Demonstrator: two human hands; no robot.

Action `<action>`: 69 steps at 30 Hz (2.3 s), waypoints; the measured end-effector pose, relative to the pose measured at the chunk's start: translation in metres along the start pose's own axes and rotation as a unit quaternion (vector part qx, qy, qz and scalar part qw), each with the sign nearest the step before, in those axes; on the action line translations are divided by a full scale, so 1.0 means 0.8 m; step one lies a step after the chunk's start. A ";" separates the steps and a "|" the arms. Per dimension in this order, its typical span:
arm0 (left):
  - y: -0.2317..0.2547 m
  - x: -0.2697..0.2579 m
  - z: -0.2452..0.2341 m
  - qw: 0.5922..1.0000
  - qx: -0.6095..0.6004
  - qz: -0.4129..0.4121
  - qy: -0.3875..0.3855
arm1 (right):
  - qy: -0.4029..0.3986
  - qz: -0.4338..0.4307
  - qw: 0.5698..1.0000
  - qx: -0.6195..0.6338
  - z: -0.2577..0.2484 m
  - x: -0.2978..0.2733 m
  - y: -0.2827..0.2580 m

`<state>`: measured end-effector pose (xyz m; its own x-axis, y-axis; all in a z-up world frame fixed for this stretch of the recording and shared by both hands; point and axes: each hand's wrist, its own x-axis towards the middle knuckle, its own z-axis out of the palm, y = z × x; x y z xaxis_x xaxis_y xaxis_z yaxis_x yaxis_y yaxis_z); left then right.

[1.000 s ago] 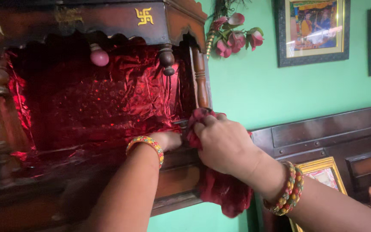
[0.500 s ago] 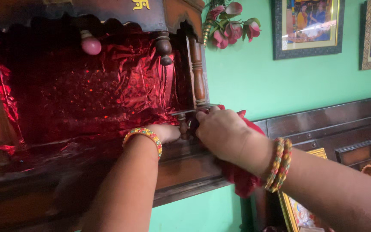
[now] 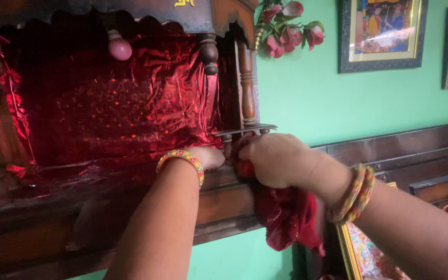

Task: The person wipes a wooden shrine using a red cloth, cleaning the inner surfaces, the pillars, and the exterior drawer.

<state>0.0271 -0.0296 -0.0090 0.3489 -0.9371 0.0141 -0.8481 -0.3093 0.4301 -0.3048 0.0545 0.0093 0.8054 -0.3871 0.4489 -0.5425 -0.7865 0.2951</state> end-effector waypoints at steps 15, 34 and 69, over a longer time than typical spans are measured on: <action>-0.106 0.161 -0.007 0.956 -0.265 0.093 -0.082 | 0.146 -0.126 0.979 0.068 0.024 -0.020 -0.069; 0.012 -0.049 -0.005 0.995 0.095 0.003 0.035 | 0.063 -0.007 0.997 0.042 0.005 -0.036 0.005; 0.019 -0.076 -0.002 1.000 0.029 -0.003 0.004 | 0.043 -0.114 0.952 0.281 0.095 0.057 0.202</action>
<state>-0.0061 0.0230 -0.0020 0.3561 -0.9342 0.0189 -0.8681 -0.3233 0.3766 -0.3373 -0.1268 0.0129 0.8513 -0.1530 0.5019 -0.1226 -0.9881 -0.0934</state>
